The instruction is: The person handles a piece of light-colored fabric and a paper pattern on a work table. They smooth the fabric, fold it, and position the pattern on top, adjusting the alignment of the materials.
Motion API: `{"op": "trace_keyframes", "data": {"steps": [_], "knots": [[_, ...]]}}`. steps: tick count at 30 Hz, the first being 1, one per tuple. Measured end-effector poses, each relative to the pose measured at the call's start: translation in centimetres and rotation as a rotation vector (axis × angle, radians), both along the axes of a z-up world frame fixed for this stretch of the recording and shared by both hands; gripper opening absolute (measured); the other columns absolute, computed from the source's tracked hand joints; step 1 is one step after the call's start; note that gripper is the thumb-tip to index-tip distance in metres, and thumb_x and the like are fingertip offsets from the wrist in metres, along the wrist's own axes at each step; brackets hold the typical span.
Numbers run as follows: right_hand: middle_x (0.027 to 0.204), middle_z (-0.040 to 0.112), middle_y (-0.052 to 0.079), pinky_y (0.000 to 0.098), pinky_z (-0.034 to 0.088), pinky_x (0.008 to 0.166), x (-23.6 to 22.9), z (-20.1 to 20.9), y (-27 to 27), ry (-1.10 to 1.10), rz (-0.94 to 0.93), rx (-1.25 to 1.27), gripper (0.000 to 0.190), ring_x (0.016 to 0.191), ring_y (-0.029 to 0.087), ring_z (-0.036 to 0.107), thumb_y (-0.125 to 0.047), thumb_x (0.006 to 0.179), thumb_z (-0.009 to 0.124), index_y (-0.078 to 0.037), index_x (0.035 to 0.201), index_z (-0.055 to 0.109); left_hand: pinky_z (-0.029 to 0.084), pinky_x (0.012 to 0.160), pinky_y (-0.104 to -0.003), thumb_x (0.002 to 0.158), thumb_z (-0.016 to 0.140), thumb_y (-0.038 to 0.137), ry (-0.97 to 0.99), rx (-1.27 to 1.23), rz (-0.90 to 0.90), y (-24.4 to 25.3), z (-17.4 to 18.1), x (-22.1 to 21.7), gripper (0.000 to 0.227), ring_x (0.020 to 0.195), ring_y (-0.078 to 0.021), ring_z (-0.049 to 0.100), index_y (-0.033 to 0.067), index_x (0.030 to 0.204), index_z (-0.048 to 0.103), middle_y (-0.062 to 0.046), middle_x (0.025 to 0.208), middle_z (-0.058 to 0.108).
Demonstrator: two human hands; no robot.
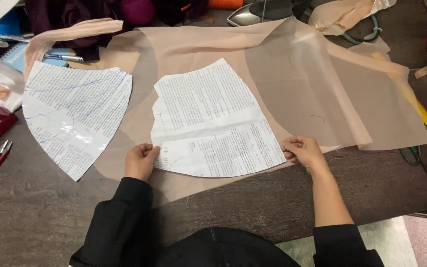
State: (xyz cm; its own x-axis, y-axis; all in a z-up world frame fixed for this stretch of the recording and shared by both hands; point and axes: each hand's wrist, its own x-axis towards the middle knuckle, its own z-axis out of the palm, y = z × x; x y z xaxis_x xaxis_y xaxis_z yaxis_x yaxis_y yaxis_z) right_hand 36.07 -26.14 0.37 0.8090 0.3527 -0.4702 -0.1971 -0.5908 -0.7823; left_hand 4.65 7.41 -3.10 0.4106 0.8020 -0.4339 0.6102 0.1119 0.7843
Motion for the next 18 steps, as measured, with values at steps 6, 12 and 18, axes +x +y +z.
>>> {"op": "trace_keyframes", "data": {"steps": [6, 12, 18], "knots": [[0.077, 0.069, 0.016, 0.026, 0.055, 0.044, -0.4, -0.7, 0.5, -0.08, 0.012, -0.002, 0.037, 0.055, 0.019, 0.065, -0.011, 0.069, 0.086, 0.003, 0.099, 0.068, 0.051, 0.067, -0.034, 0.086, 0.072, 0.027, 0.029, 0.037, -0.02, 1.6, -1.2, 1.0, 0.025, 0.075, -0.0221, 0.064, 0.0054, 0.097, 0.074, -0.005, 0.075, 0.071], [0.077, 0.068, 0.016, 0.0272, 0.049, 0.047, -0.3, -2.0, 0.8, -0.181, 0.053, -0.034, 0.031, 0.06, 0.016, 0.06, -0.004, 0.069, 0.083, 0.004, 0.096, 0.07, 0.054, 0.072, -0.039, 0.086, 0.072, 0.034, 0.069, 0.078, -0.044, 2.0, -1.0, 1.1, 0.034, 0.087, -0.0288, 0.068, 0.0037, 0.103, 0.072, -0.01, 0.086, 0.072], [0.075, 0.068, 0.012, 0.0263, 0.046, 0.053, -0.6, -1.9, 0.8, -0.237, 0.081, -0.064, 0.028, 0.062, 0.014, 0.057, -0.007, 0.069, 0.083, 0.001, 0.093, 0.071, 0.055, 0.07, -0.039, 0.086, 0.071, 0.038, 0.076, 0.05, -0.048, 2.2, -0.6, -0.1, 0.037, 0.084, -0.0299, 0.069, 0.0045, 0.101, 0.073, -0.012, 0.087, 0.073]]}}
